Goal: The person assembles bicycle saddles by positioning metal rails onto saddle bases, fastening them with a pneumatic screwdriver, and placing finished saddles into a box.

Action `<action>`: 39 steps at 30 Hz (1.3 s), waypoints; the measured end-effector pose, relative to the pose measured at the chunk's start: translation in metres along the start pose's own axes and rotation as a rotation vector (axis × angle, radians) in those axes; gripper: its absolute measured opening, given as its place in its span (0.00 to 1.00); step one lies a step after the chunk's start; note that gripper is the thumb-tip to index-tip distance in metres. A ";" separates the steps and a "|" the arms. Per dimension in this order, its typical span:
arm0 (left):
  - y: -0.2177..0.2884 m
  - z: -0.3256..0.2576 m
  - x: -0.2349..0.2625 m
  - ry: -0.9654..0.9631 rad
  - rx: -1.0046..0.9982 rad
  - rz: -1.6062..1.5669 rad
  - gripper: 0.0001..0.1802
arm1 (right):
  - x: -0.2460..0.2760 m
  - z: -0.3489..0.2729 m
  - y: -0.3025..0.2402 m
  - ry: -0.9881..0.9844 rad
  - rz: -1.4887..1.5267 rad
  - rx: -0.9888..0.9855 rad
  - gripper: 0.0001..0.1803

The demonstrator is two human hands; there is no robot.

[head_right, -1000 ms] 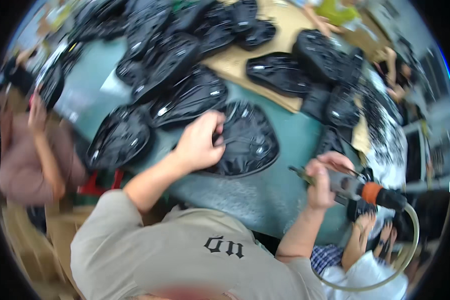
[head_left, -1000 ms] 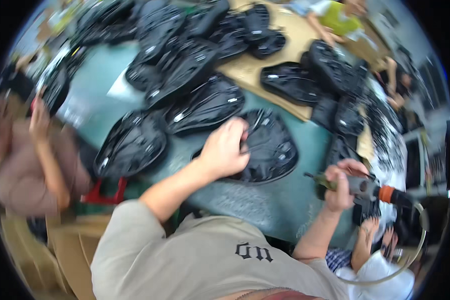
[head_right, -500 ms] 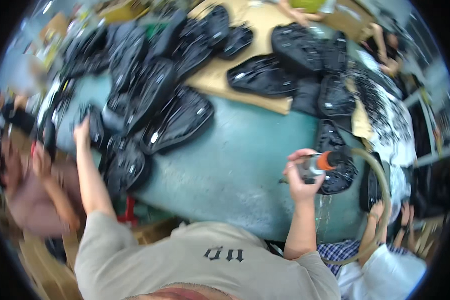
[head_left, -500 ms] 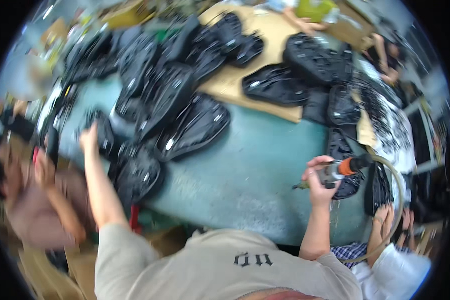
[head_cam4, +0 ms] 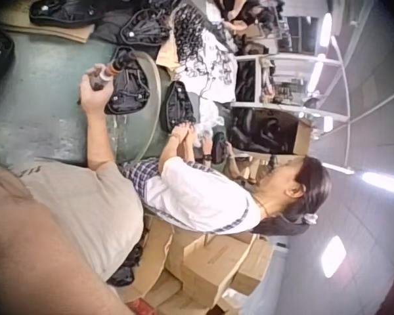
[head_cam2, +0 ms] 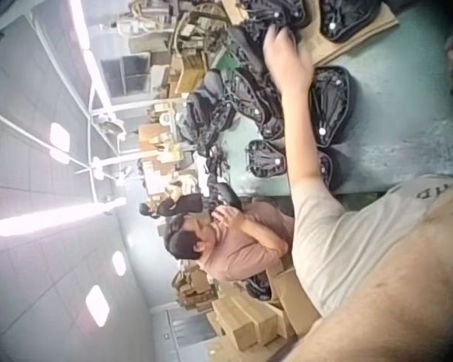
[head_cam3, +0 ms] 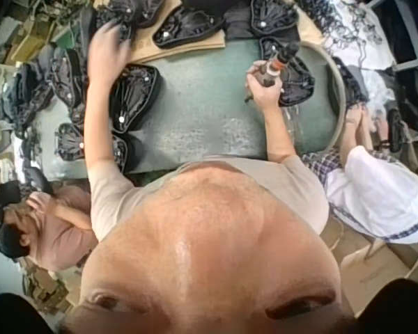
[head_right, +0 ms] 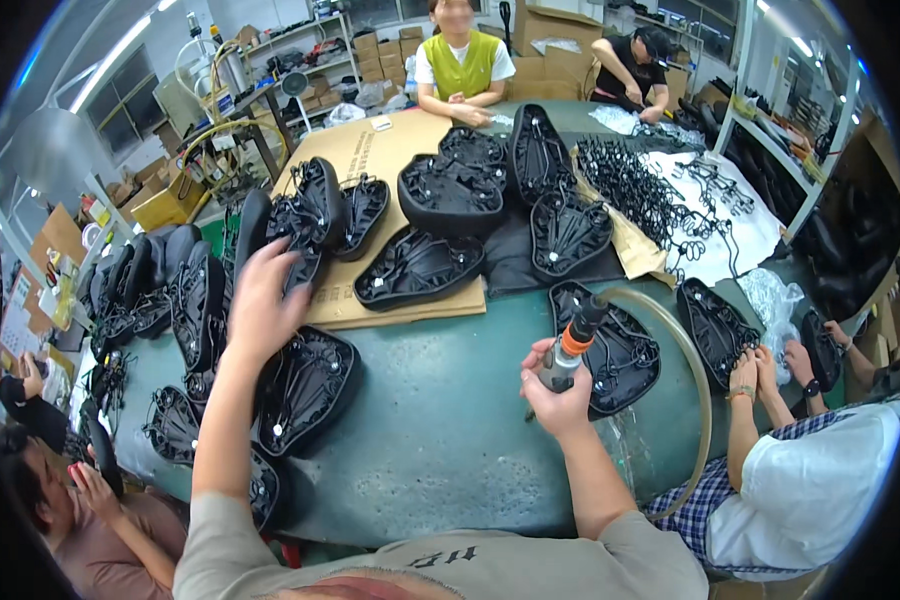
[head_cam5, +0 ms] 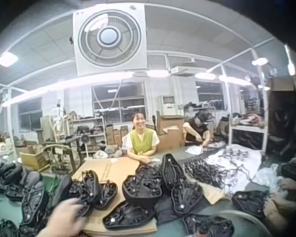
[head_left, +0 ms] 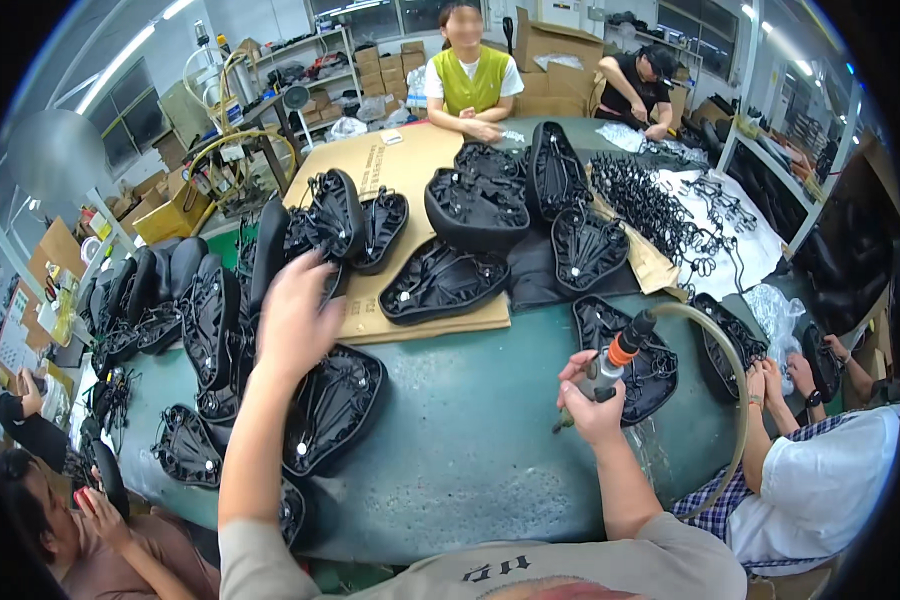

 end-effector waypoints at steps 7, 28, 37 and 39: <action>0.068 0.077 -0.211 -0.195 -0.341 0.137 0.36 | -0.005 -0.013 0.003 -0.009 -0.024 0.116 0.21; 0.218 -0.205 -0.015 -0.117 -0.410 0.058 0.14 | 0.002 -0.004 0.007 -0.003 -0.067 0.068 0.22; 0.216 -0.247 0.053 0.101 -0.491 -0.290 0.13 | -0.031 0.001 -0.044 -0.072 0.078 0.090 0.22; 0.182 -0.213 0.033 -0.074 -0.124 -0.400 0.19 | -0.047 -0.001 -0.064 -0.091 0.133 0.132 0.21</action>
Point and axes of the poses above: each hand's wrist, its own z-axis towards the middle knuckle, its own x-axis out of the back of the hand, y = z × x, the point moved 5 cm from there along z, towards the middle knuckle, and after that the axes turned 11 degrees about y, right-handed, at the moved point
